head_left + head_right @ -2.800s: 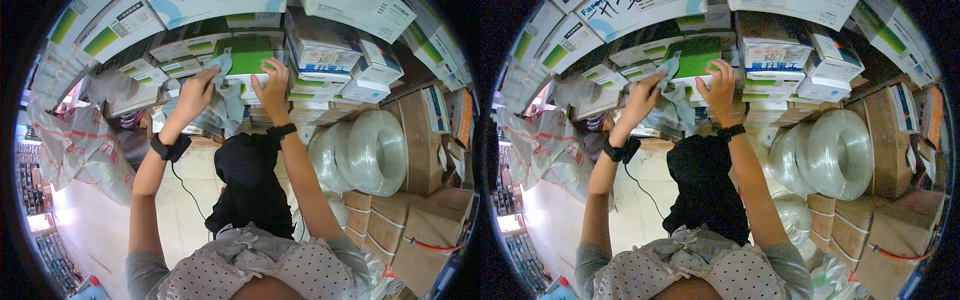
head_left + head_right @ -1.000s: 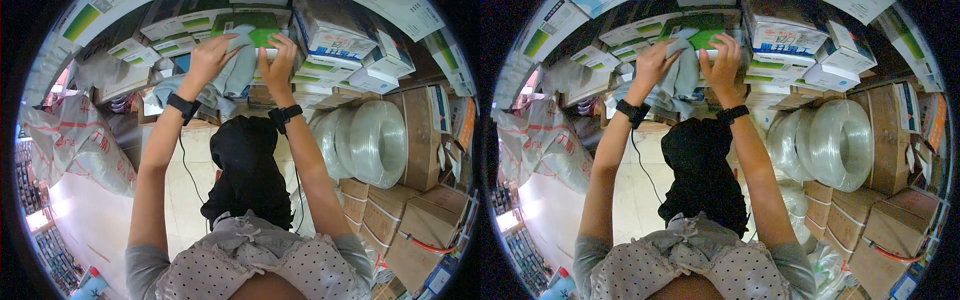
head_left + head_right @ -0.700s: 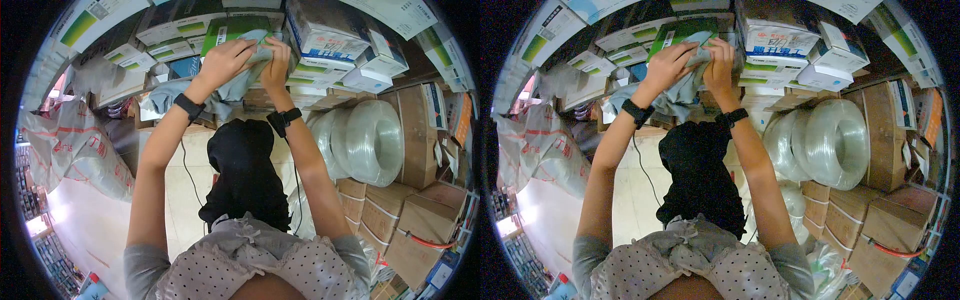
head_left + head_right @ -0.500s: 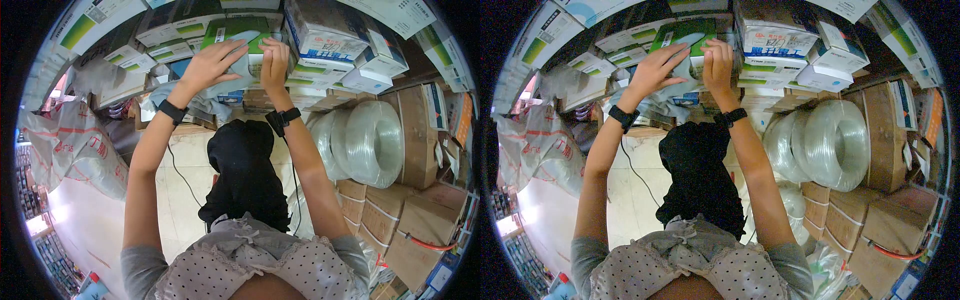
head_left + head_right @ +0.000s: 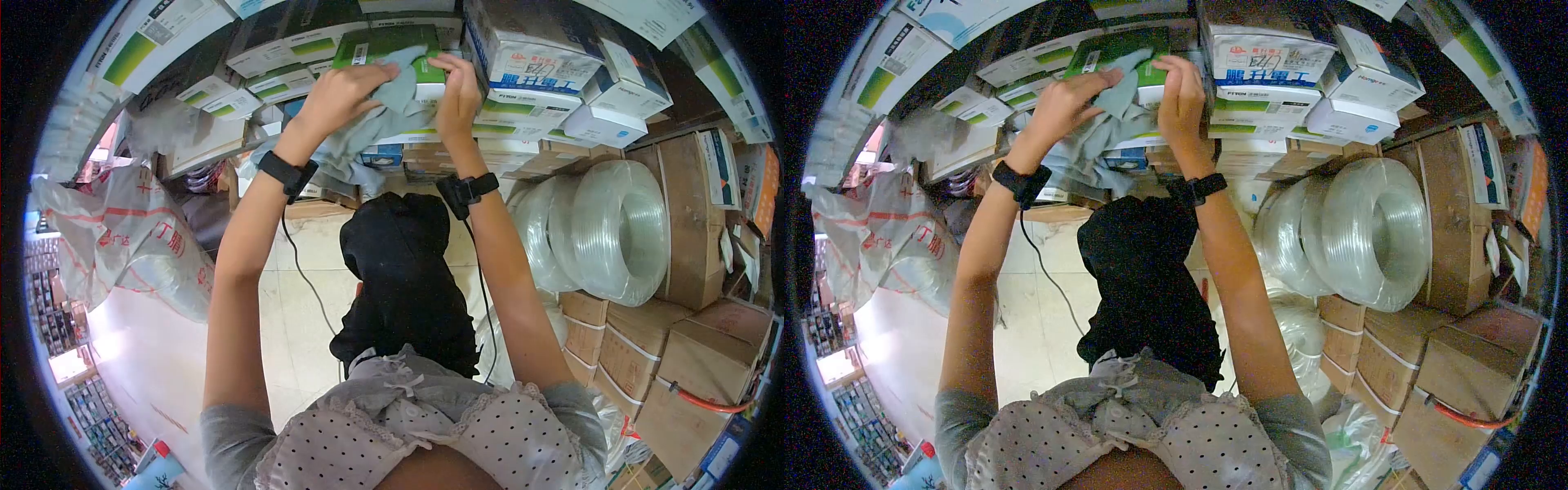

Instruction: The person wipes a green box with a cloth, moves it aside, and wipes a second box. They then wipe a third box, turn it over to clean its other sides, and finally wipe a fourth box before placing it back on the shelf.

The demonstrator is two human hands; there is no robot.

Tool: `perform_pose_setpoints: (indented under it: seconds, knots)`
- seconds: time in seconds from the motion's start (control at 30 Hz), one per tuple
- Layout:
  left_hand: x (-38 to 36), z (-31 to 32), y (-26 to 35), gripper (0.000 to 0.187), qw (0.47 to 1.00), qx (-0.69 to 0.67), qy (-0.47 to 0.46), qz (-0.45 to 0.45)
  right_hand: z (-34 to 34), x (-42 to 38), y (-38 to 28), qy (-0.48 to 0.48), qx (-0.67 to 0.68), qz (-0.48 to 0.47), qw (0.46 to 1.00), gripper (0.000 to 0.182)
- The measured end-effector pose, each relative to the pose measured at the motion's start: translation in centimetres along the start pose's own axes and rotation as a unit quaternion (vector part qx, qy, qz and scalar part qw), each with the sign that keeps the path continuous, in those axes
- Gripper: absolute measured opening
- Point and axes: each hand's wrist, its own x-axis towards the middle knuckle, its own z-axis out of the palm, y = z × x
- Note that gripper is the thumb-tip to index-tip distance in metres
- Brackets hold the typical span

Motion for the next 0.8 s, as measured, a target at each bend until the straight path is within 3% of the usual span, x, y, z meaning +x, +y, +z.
perform_pose_setpoints:
  seconds: [0.03,0.1,0.27,0.37,0.47,0.5,0.6,0.63,0.7,0.8]
  knots:
    - [0.4,0.0,0.1,0.048,1.000,-0.012,0.008,0.027,0.0,-0.1,-0.2,0.011,0.017,0.028,0.999,0.039]
    - [1.5,0.2,0.9,0.044,0.999,-0.035,0.011,-0.006,-0.6,-0.2,-0.7,-0.006,0.016,0.024,1.000,0.031]
    - [3.3,1.9,0.5,0.036,0.988,-0.115,0.067,-0.080,-1.2,-0.3,-0.9,-0.057,0.010,0.063,0.996,0.041]
    - [3.7,1.1,1.4,0.033,0.977,-0.159,0.034,-0.139,-1.8,-0.4,-1.5,-0.118,-0.021,0.063,0.991,0.053]
    - [3.9,1.8,0.3,0.032,0.965,-0.250,0.039,-0.071,-1.5,-0.3,-3.8,-0.088,-0.212,-0.093,0.969,0.058]
    - [4.0,1.9,0.0,0.032,0.969,-0.237,0.018,-0.069,-1.5,-0.4,-4.5,-0.105,-0.249,-0.101,0.957,0.066]
    - [3.8,2.1,-0.3,0.034,0.952,-0.281,0.042,-0.113,-0.8,-0.6,-6.7,-0.152,-0.222,-0.126,0.955,0.070]
    - [3.7,1.7,-0.3,0.034,0.935,-0.325,0.020,-0.141,-0.1,-0.8,-7.1,-0.147,-0.173,-0.092,0.970,0.072]
    - [3.5,0.7,-0.2,0.035,0.890,-0.411,-0.026,-0.195,0.3,-0.6,-6.9,-0.140,-0.209,-0.107,0.962,0.069]
    - [3.1,2.5,-1.2,0.032,0.931,-0.337,0.104,-0.098,0.4,0.0,-5.8,-0.166,-0.285,-0.153,0.932,0.058]
